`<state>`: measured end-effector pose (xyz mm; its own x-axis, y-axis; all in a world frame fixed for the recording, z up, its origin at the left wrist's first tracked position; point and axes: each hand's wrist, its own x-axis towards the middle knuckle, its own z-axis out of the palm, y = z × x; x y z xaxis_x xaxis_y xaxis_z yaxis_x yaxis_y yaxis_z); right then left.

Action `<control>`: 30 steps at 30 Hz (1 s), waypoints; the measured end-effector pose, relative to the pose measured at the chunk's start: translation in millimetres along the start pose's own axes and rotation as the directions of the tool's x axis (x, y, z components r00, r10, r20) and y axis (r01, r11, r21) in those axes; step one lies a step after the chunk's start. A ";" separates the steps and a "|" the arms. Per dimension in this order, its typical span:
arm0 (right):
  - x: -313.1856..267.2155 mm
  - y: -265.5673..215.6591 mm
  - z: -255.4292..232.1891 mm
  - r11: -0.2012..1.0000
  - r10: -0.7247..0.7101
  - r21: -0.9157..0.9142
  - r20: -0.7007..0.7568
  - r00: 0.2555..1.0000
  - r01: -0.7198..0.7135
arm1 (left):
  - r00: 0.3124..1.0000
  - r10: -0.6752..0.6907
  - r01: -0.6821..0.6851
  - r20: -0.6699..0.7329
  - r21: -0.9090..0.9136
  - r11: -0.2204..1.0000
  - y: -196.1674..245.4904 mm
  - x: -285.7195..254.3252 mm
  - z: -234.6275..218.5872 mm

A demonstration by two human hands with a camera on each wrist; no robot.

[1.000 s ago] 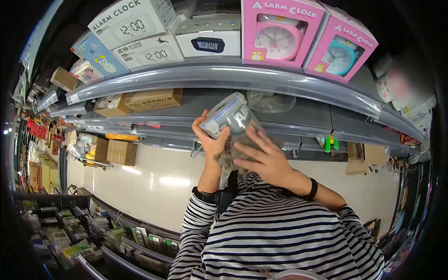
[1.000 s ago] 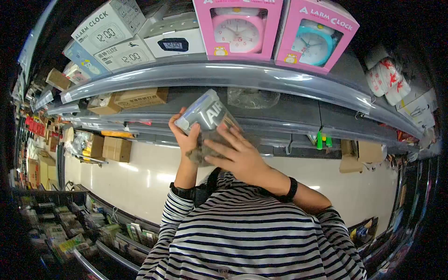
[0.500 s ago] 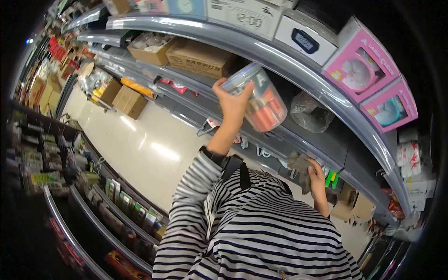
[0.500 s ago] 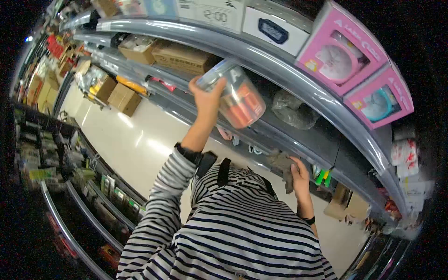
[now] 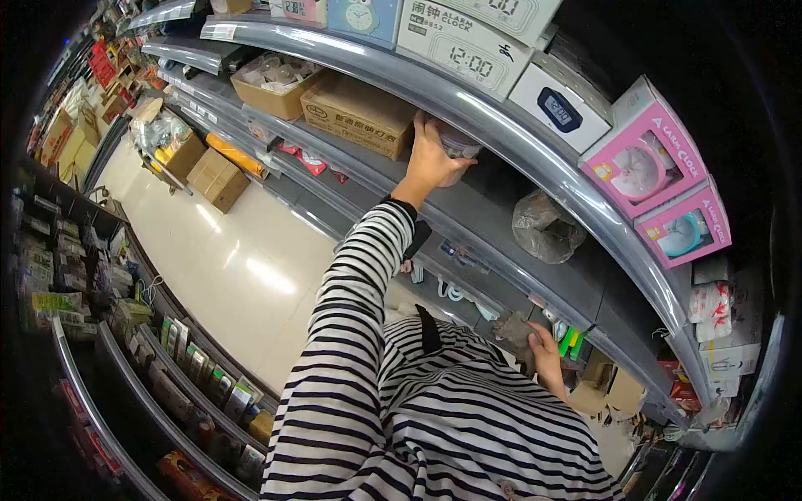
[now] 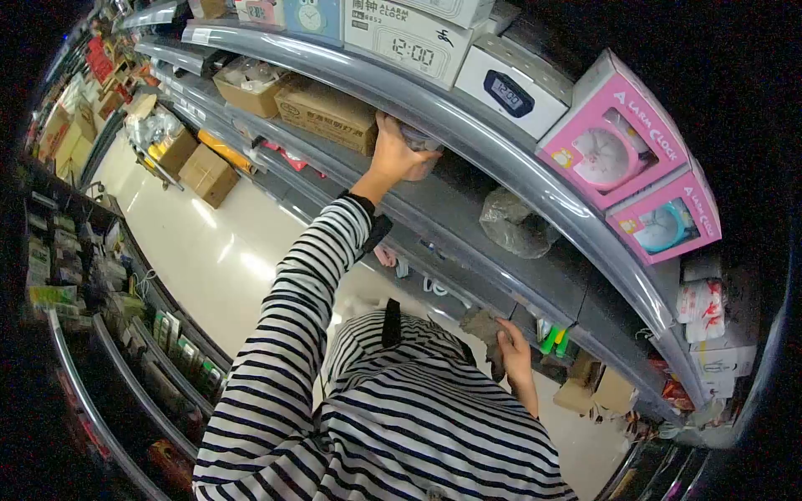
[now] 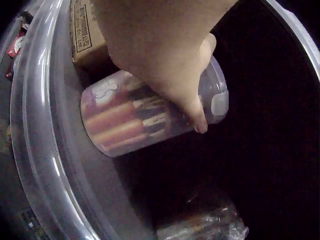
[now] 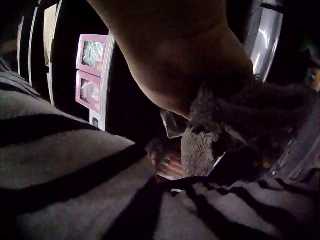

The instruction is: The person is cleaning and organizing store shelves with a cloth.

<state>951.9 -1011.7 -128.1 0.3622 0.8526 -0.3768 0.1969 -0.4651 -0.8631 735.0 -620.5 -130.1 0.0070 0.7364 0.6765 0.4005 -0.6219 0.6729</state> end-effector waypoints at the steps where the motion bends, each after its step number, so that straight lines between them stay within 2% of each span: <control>1: 3.6 9.9 -2.7 1.000 -0.001 -0.003 0.004 1.000 0.001 | 1.000 -0.007 0.007 -0.028 0.009 1.000 -4.5 1.7 1.3; 2: 8.4 22.7 -4.5 0.999 -0.038 -0.039 0.023 0.999 0.039 | 0.999 -0.013 0.013 -0.031 0.013 1.000 -8.4 4.2 -1.7; 3: 11.1 37.2 -8.7 0.995 -0.076 -0.070 0.036 0.996 0.078 | 0.999 0.030 -0.027 -0.026 0.108 0.994 -8.7 6.2 -1.5; 4: 5.1 22.8 -4.8 0.999 -0.020 -0.037 0.036 0.999 0.022 | 0.997 0.069 -0.064 -0.019 0.205 0.977 -4.7 8.9 -6.1; 8: 9.2 23.6 -0.5 0.994 -0.069 -0.085 0.035 0.997 0.072 | 0.993 0.067 -0.042 -0.093 0.244 0.969 20.0 -9.1 -18.4; 10: 10.8 6.2 6.7 0.974 -0.200 -0.112 -0.019 0.980 0.197 | 0.988 0.044 -0.028 -0.151 0.106 0.994 40.7 -43.7 -11.8; 11: 14.6 8.7 8.5 0.975 -0.195 -0.110 -0.003 0.981 0.194 | 0.983 0.158 -0.152 0.092 -0.070 0.986 56.4 -77.8 -18.8; 12: 19.8 12.4 9.9 0.983 -0.170 -0.069 -0.033 0.985 0.167 | 0.991 0.096 -0.087 0.090 -0.096 0.992 63.4 -79.7 -22.0; 13: 25.1 14.6 11.9 0.990 -0.140 -0.027 -0.052 0.989 0.138 | 0.947 0.230 -0.184 0.224 -0.208 0.961 68.1 -90.9 -26.8; 14: 32.4 9.4 20.2 0.969 -0.245 -0.004 0.012 0.969 0.245 | 0.651 0.147 0.230 0.745 -0.378 0.897 95.5 -109.2 -53.1; 15: 36.1 -0.7 28.4 0.969 -0.245 -0.004 0.013 0.969 0.246 | 0.688 0.161 0.185 0.708 -0.385 0.904 90.4 -116.5 -46.6; 16: 32.8 -14.5 36.3 0.972 -0.213 0.121 0.097 0.972 0.201 | 0.519 0.135 0.309 0.844 -0.333 0.891 106.9 -124.8 -58.7; 17: 30.6 -19.1 39.6 0.963 -0.184 0.234 0.206 0.961 0.134 | 0.436 0.153 0.379 0.887 -0.336 0.862 122.3 -135.4 -73.2; 18: 32.8 -15.4 41.8 0.953 -0.205 0.265 0.199 0.958 0.149 | 0.337 0.214 0.428 0.917 -0.351 0.833 130.6 -137.6 -79.7; 19: 34.5 -14.3 45.2 0.956 -0.199 0.260 0.221 0.955 0.139 | 0.346 0.194 0.439 0.918 -0.341 0.831 128.4 -149.1 -80.9; 21: 40.0 -12.9 54.2 0.950 -0.158 0.303 0.252 0.955 0.077 | 0.506 0.100 0.292 0.857 -0.279 0.915 115.7 -174.3 -79.2; 22: 50.2 4.9 53.9 0.975 -0.186 0.164 0.244 0.952 0.148 | 0.618 0.051 0.254 0.784 -0.261 0.931 114.2 -180.4 -87.9; 23: 51.6 5.7 56.3 0.975 -0.191 0.165 0.266 0.945 0.150 | 0.627 0.032 0.256 0.778 -0.245 0.935 115.0 -179.2 -100.8; 24: 60.5 1.2 63.0 0.971 -0.213 0.186 0.407 0.888 0.147 | 0.577 -0.146 0.386 0.803 -0.110 0.916 113.9 -174.8 -115.9; 25: 56.3 2.4 67.6 0.969 -0.224 0.207 0.495 0.839 0.137 | 0.488 -0.277 0.497 0.827 -0.003 0.867 115.3 -177.8 -124.4; 26: 49.9 -7.9 73.0 0.978 -0.203 0.154 0.566 0.799 0.140 | 0.498 -0.369 0.611 0.785 -0.015 0.792 114.3 -185.3 -131.2; 27: 43.8 -17.9 77.4 0.980 -0.194 0.157 0.583 0.789 0.125 | 0.489 -0.391 0.622 0.780 0.003 0.783 114.6 -191.4 -138.4; 29: 37.3 -37.4 92.3 0.916 -0.222 -0.113 0.656 0.721 0.384 | 0.453 -0.514 0.763 0.729 -0.018 0.646 121.0 -187.5 -159.0; 30: 33.0 -43.6 101.6 0.858 -0.299 -0.158 0.621 0.725 0.489 | 0.437 -0.509 0.811 0.742 -0.080 0.579 115.1 -200.3 -159.9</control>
<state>862.7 -939.0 -137.0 -0.3617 0.9050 -0.2238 0.4897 -0.0199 -0.8717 633.1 -882.2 -140.3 0.4791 0.8356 -0.2687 0.1640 0.2155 0.9626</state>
